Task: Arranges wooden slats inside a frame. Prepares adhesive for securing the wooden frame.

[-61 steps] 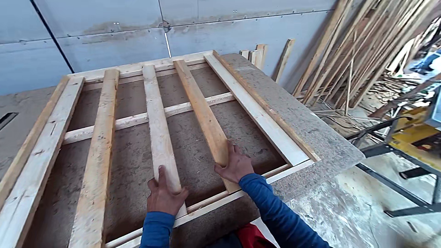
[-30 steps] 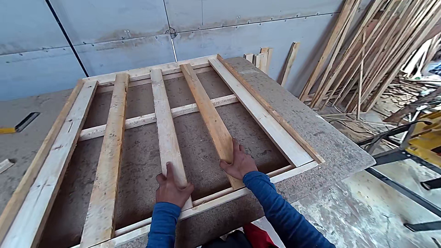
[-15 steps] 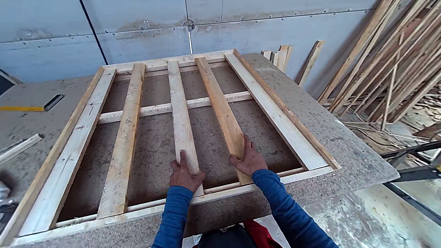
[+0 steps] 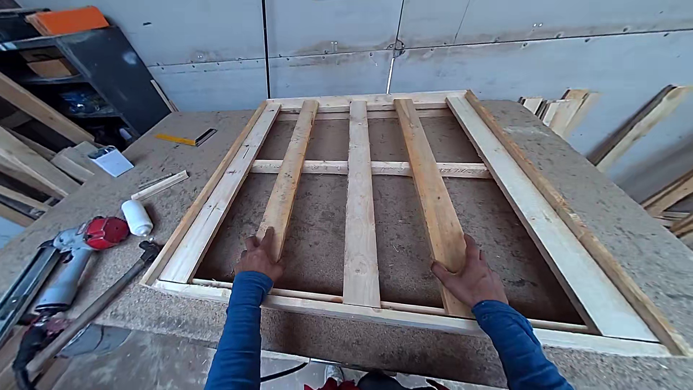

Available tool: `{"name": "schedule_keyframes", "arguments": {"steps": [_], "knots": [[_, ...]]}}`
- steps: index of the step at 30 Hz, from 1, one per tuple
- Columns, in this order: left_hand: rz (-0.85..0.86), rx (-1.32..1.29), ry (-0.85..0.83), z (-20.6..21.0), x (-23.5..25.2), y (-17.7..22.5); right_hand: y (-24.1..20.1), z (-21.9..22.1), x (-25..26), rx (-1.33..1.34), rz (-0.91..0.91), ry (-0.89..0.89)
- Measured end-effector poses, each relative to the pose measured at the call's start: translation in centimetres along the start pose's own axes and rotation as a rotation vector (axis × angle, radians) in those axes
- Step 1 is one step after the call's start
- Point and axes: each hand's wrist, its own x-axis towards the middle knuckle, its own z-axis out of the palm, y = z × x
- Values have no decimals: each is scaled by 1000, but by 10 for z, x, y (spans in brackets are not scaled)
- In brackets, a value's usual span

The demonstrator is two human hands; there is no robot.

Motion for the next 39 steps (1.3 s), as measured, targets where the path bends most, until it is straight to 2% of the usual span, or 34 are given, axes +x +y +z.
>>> {"name": "schedule_keyframes", "arguments": {"steps": [9,19,30,33,35,37,39], "knots": [[15,8,6,0,-2,10,-1,0,4,-22,12,5],[-49,-29,22,-4,-16,14,4,3,0,8,0,21],[51,-31,78,14,-6,2,-5,-9,-5,2,32,-4],[129,-28,187,23,-5,-1,-6,-15,-5,-1,70,-37],[258,-60,389,23,-14,3,-4,-13,-5,19,28,-3],[388,-143,522,19,-36,24,1,-14,-11,26,-35,43],[517,-215,472,29,-63,44,6,-20,-28,28,-80,90]]}}
